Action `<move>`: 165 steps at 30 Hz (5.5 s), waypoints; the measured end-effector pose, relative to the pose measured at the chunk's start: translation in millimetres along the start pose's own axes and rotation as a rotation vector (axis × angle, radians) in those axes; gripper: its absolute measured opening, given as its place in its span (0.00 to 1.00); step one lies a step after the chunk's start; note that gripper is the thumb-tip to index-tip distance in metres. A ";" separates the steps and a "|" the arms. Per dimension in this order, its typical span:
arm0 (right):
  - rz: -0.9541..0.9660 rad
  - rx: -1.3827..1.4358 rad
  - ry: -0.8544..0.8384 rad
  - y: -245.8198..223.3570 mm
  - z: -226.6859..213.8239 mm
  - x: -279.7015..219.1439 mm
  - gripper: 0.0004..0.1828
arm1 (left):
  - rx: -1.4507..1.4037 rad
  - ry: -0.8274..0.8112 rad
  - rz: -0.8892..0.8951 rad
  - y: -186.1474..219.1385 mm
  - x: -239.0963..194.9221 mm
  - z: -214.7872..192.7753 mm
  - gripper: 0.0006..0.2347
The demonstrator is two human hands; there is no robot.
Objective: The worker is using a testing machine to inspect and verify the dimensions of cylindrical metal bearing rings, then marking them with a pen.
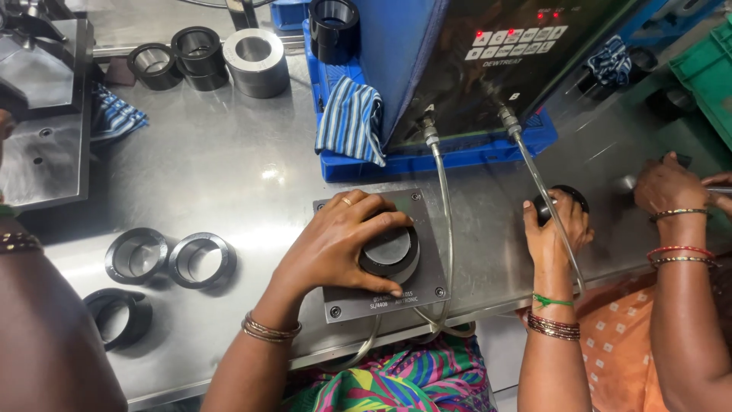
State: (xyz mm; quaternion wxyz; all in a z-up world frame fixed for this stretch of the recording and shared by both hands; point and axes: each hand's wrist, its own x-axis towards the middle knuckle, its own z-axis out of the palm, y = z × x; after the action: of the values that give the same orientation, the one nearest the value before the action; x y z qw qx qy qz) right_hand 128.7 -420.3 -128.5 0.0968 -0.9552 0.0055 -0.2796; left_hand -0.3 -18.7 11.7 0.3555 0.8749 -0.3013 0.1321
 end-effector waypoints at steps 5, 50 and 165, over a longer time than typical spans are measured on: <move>-0.010 0.006 -0.008 -0.5 3.6 1.1 0.24 | 0.018 0.089 -0.058 6.3 2.0 7.0 0.29; -0.249 1.184 -0.466 -198.3 -150.2 -14.5 0.33 | 0.414 0.619 -0.642 -119.1 -58.4 -7.0 0.07; -0.620 0.723 -0.199 -244.4 -145.1 -34.2 0.39 | 0.449 0.525 -0.752 -110.9 -68.5 -19.8 0.05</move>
State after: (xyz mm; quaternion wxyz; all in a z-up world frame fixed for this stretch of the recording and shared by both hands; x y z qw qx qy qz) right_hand 11.5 -204.6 18.9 0.3346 -0.8391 -0.3861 -0.1866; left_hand 14.5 87.6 -64.9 0.2454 0.9149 0.1699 0.2718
